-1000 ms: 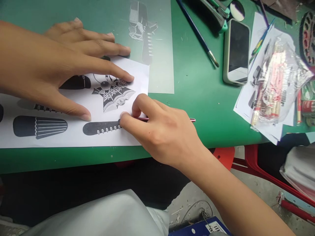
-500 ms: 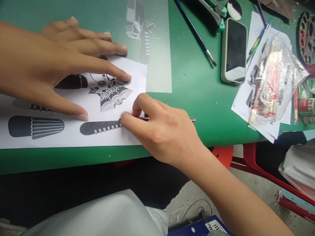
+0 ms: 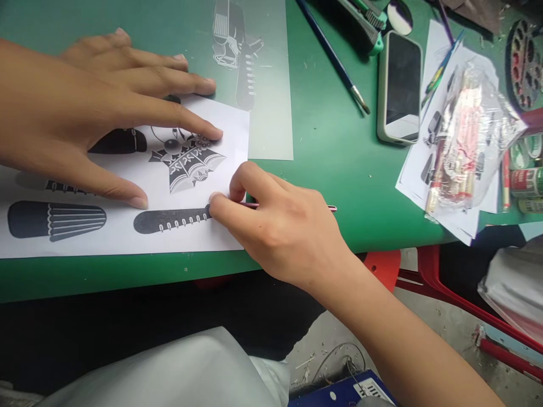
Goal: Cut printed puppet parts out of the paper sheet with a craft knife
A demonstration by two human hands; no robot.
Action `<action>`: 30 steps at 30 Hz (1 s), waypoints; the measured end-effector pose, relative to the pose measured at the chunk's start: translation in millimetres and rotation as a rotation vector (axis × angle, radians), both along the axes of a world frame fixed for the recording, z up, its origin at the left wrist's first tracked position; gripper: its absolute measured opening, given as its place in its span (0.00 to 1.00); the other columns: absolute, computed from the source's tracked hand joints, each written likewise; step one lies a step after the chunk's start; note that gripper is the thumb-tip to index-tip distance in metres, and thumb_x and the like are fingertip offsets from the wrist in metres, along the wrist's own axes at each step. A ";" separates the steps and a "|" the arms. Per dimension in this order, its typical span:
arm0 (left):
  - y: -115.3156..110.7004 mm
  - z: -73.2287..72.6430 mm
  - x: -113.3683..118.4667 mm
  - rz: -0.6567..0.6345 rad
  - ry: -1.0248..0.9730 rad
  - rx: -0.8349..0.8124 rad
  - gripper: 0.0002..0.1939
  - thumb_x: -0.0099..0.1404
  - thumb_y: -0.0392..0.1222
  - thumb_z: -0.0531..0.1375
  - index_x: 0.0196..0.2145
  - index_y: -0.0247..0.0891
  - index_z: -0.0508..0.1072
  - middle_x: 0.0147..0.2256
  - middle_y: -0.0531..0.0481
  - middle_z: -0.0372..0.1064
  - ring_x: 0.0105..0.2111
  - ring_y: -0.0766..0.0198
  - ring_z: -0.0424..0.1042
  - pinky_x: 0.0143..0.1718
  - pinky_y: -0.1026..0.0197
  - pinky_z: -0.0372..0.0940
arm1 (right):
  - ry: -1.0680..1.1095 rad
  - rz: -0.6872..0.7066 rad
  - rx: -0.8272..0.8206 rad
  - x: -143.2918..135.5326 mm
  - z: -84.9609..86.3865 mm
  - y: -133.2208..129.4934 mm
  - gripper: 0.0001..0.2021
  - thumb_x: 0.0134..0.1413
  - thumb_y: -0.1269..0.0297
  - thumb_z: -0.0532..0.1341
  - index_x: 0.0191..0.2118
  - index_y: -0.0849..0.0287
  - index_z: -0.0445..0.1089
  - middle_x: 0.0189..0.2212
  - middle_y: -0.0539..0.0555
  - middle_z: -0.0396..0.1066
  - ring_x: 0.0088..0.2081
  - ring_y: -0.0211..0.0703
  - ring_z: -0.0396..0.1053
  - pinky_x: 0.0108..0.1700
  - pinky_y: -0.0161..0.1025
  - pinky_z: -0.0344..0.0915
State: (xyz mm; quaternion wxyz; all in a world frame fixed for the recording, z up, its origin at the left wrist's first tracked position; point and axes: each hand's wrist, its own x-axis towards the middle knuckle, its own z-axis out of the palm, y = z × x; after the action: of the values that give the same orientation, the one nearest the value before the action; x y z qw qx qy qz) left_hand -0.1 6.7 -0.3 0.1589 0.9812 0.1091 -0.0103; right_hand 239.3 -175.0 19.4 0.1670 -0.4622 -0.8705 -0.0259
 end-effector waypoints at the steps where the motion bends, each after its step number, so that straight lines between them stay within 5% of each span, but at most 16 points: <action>1: 0.4 -0.5 -0.8 -0.005 -0.008 0.018 0.52 0.50 0.82 0.52 0.69 0.63 0.52 0.72 0.59 0.40 0.69 0.30 0.47 0.64 0.28 0.43 | -0.003 0.001 0.002 0.3 -0.1 -0.1 0.12 0.57 0.79 0.58 0.34 0.56 0.75 0.33 0.51 0.71 0.27 0.31 0.58 0.27 0.31 0.54; 7: 0.3 -2.4 -0.9 0.003 0.012 0.065 0.53 0.48 0.82 0.54 0.69 0.67 0.50 0.72 0.62 0.40 0.69 0.31 0.48 0.64 0.28 0.45 | -0.002 -0.013 -0.002 1.4 -0.3 -1.5 0.13 0.56 0.80 0.57 0.35 0.56 0.75 0.33 0.51 0.71 0.26 0.32 0.59 0.27 0.31 0.54; 16: -1.8 -0.1 1.2 0.006 -0.001 0.061 0.54 0.47 0.81 0.50 0.68 0.58 0.55 0.72 0.58 0.41 0.69 0.31 0.48 0.65 0.31 0.43 | -0.023 -0.014 0.001 4.4 1.6 -3.3 0.15 0.52 0.83 0.58 0.35 0.57 0.77 0.33 0.53 0.71 0.26 0.33 0.58 0.26 0.33 0.56; 25: 0.3 -0.2 4.1 0.016 0.029 0.010 0.55 0.48 0.82 0.52 0.68 0.56 0.56 0.73 0.56 0.38 0.69 0.28 0.45 0.65 0.29 0.39 | 0.009 -0.027 -0.024 9.0 2.0 -4.5 0.11 0.57 0.79 0.60 0.36 0.56 0.75 0.33 0.51 0.71 0.26 0.33 0.62 0.25 0.34 0.57; 30: -2.1 1.2 3.8 0.039 0.048 0.015 0.55 0.46 0.83 0.49 0.68 0.60 0.54 0.72 0.64 0.35 0.70 0.30 0.44 0.67 0.35 0.37 | 0.121 -0.029 -0.033 2.3 2.0 -3.1 0.11 0.59 0.79 0.60 0.40 0.58 0.76 0.33 0.51 0.72 0.29 0.32 0.66 0.28 0.33 0.59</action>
State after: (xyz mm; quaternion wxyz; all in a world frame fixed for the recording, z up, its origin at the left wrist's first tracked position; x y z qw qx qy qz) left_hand 3.7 4.5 0.9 0.1493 0.9795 0.1321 -0.0299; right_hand 241.6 -178.1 21.4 0.2114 -0.4781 -0.8524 0.0142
